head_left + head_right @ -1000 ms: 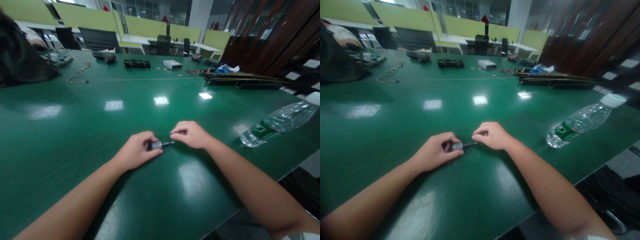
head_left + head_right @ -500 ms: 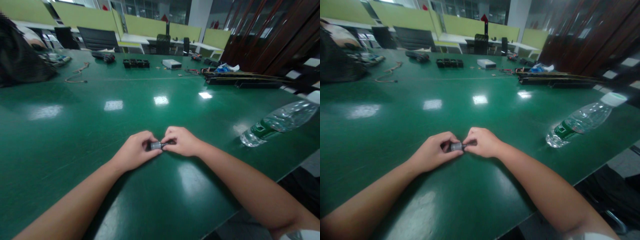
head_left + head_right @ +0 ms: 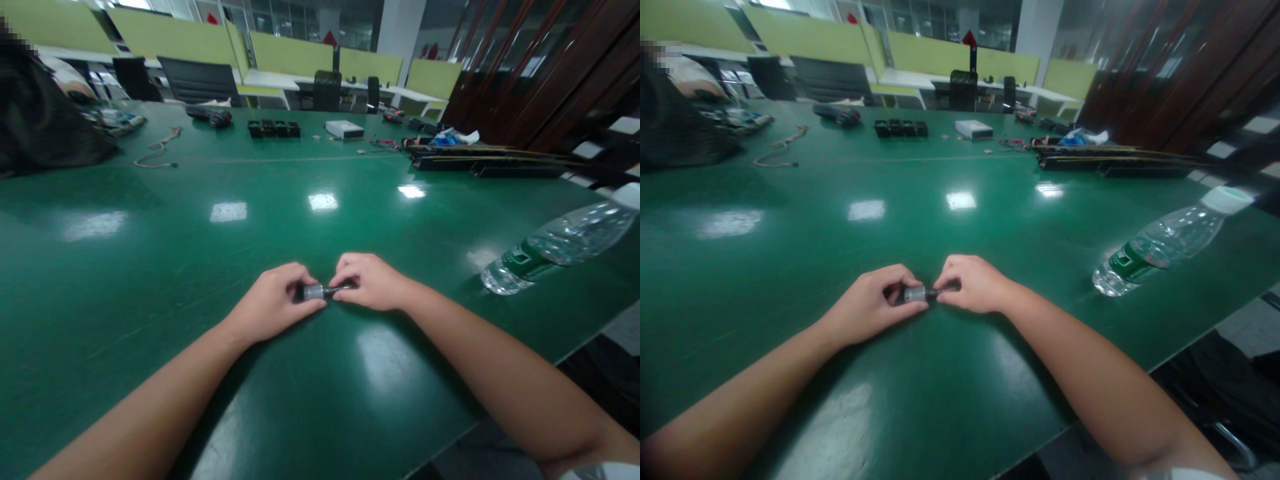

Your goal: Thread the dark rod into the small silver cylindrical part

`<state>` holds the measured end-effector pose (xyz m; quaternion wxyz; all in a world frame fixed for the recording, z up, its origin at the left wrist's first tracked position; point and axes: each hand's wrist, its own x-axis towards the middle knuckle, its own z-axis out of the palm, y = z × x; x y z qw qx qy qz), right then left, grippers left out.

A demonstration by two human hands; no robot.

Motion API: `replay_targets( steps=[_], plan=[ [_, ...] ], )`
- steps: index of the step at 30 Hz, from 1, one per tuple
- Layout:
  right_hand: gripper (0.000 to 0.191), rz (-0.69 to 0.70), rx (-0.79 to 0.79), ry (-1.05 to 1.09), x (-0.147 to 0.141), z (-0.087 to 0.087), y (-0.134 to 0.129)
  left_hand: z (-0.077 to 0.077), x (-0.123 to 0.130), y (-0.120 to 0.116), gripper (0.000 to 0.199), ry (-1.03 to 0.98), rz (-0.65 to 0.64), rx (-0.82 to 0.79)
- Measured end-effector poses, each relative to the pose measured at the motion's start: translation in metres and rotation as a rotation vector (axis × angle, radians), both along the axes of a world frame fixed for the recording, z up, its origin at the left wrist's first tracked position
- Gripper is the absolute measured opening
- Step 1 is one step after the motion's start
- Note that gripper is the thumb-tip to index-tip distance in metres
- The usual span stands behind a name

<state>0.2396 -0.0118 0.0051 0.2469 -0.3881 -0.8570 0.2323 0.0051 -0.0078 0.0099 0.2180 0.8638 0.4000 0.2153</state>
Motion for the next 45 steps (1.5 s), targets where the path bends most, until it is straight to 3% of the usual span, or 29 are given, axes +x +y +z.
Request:
replay_targets(
  steps=[16,27,36,42,45],
  plan=[
    [0.013,-0.018,-0.051,-0.019,0.013,0.003,0.002,-0.002,-0.001,0.0,0.025,-0.013,-0.013,0.007],
    [0.017,-0.082,-0.142,-0.132,0.042,0.011,0.011,-0.003,-0.001,-0.001,0.027,-0.013,0.003,-0.001],
    [0.015,0.039,-0.049,0.022,-0.002,-0.001,-0.001,-0.003,0.0,0.002,0.025,-0.056,-0.072,0.003],
    [0.014,-0.036,-0.003,0.012,-0.013,-0.005,-0.002,-0.003,0.001,0.001,0.04,-0.045,0.013,-0.005],
    [0.016,-0.058,-0.007,0.019,-0.011,-0.004,-0.002,-0.003,0.0,0.0,0.036,-0.033,0.018,-0.024]
  ],
)
